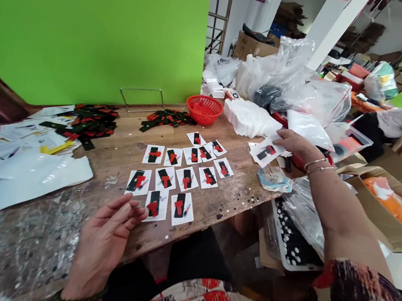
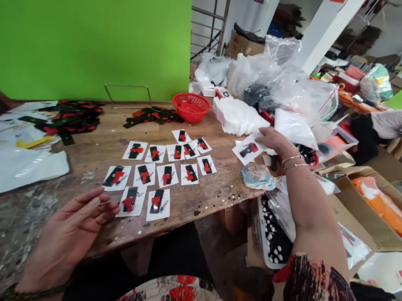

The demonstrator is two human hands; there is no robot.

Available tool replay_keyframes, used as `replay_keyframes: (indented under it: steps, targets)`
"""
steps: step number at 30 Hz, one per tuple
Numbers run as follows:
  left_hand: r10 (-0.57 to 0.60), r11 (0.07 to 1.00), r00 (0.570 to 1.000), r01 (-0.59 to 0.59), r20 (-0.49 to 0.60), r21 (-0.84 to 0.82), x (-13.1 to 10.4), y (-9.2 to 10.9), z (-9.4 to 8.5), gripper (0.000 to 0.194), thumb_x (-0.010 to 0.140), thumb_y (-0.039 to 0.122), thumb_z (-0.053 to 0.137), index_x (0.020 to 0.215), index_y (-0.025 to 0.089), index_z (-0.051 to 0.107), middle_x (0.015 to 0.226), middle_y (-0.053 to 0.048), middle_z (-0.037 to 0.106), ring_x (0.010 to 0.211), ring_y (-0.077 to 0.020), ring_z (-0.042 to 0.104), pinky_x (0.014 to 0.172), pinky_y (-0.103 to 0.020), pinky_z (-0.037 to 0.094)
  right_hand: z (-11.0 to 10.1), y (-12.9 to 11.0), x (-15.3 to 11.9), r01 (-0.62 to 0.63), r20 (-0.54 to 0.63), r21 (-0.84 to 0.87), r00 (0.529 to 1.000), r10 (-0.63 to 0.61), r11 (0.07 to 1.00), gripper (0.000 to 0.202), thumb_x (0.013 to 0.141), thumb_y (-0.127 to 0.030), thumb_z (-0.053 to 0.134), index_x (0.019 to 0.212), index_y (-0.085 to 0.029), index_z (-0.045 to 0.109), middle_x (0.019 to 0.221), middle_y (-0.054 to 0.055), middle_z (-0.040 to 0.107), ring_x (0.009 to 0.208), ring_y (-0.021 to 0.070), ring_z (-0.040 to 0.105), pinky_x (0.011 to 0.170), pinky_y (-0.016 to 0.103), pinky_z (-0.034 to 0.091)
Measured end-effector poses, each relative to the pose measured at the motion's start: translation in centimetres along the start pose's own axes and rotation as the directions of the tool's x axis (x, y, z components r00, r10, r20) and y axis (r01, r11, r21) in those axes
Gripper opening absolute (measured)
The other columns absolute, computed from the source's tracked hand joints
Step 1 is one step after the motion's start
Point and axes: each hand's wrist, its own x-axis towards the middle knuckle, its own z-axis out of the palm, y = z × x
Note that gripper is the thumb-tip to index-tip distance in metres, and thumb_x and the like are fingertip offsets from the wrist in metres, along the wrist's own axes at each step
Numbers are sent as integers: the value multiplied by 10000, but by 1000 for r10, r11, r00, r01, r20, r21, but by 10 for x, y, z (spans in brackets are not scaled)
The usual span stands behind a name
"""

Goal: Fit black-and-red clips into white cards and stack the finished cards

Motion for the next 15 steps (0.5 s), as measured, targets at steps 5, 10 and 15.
replay_keyframes:
  steps: [5, 10, 15]
  targets:
    - [-20, 999, 999, 21, -47, 24, 8, 3, 0, 434, 475, 249, 914, 864, 174, 739, 770, -11, 719, 682, -167, 701, 665, -271, 627, 20, -13, 53, 7, 206, -360, 976, 72, 933, 491, 741, -123, 667, 1228, -185, 655, 1274, 95, 637, 1153, 258, 600, 1023, 364, 456]
    - [-43, 998, 991, 48, -127, 38, 9, 6, 1, 432, 457, 246, 911, 847, 173, 741, 745, -17, 709, 677, -173, 694, 670, -268, 629, 61, -11, 64, 9, 175, -413, 982, 69, 911, 550, 754, -122, 646, 1296, -213, 620, 1310, 120, 589, 1185, 295, 562, 1024, 409, 447]
    - [-63, 998, 986, 66, -155, 19, 9, 8, 1, 369, 515, 213, 870, 859, 175, 743, 758, -19, 703, 693, -167, 689, 675, -259, 629, 87, -2, 33, -62, -47, -344, 998, 49, 937, 567, 892, -399, 574, 1401, -166, 487, 1343, 198, 477, 1191, 336, 526, 1007, 456, 436]
